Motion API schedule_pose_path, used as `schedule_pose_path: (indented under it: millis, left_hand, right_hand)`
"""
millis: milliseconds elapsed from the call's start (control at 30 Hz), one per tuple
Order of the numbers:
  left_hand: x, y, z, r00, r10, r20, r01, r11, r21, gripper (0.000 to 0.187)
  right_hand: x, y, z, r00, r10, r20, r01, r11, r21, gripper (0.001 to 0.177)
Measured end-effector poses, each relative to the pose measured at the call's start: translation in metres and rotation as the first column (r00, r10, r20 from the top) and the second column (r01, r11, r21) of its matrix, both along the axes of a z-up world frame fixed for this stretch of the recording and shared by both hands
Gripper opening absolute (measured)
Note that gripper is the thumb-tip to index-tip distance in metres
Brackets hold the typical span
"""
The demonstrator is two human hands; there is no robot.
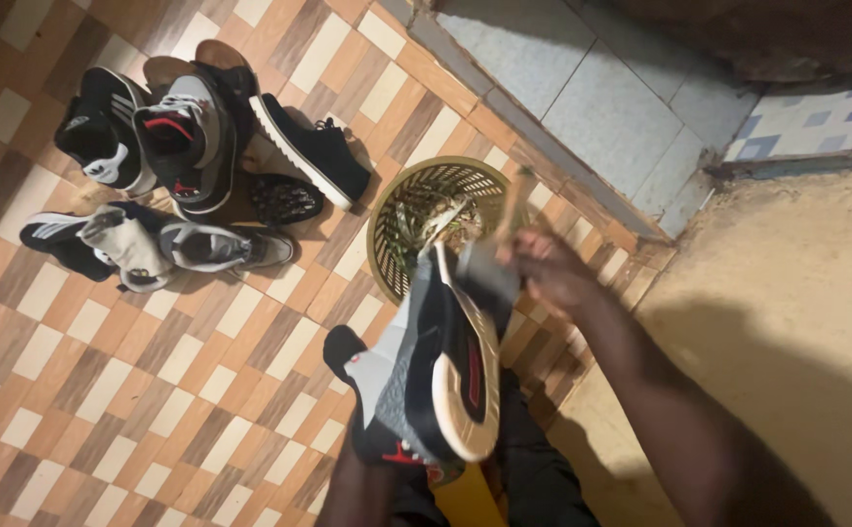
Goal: The person picks up several pairs of shoes from a wooden shelf and places them on the floor, then cleans a sneaker using a brush and a cloth.
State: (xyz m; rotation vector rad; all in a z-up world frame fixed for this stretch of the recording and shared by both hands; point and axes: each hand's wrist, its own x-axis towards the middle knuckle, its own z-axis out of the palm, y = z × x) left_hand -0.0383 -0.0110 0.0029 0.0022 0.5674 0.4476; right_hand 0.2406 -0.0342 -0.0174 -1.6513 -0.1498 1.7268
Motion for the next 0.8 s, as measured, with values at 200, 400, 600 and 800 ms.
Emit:
schedule_pose_path:
  millis: [200,400,600,800]
  left_hand:
    - [-0.01,0.009,0.0,0.999,-0.008,-0.031,0.009,0.999,0.031,0.036]
    - [-0.006,0.019,-0.011,0.999,0.038,-0.035,-0.036,0.998,0.048,0.037]
    - [-0.061,-0.009,0.0,0.995,0.047,-0.089,-0.047,0.999,-0.003,0.037]
    - [-0.091,0.019,-0.007,0.989,0.1,-0.105,-0.093,0.993,0.069,0.037]
  right_hand:
    - [0.001,0.005,0.011,0.906,-0.404,0.126,0.422,0.887,-0.189,0.04]
    - [-0.053,0.0,0.03,0.933,0.055,-0.355,-0.039,0.998,0.053,0.048]
    - [-0.053,0.028,-0.039,0.935,-0.05,0.352,0.157,0.946,-0.284,0.038]
    - [-0.113,0.027,-0.022,0.996,-0.05,0.077,0.063,0.982,-0.18,0.039]
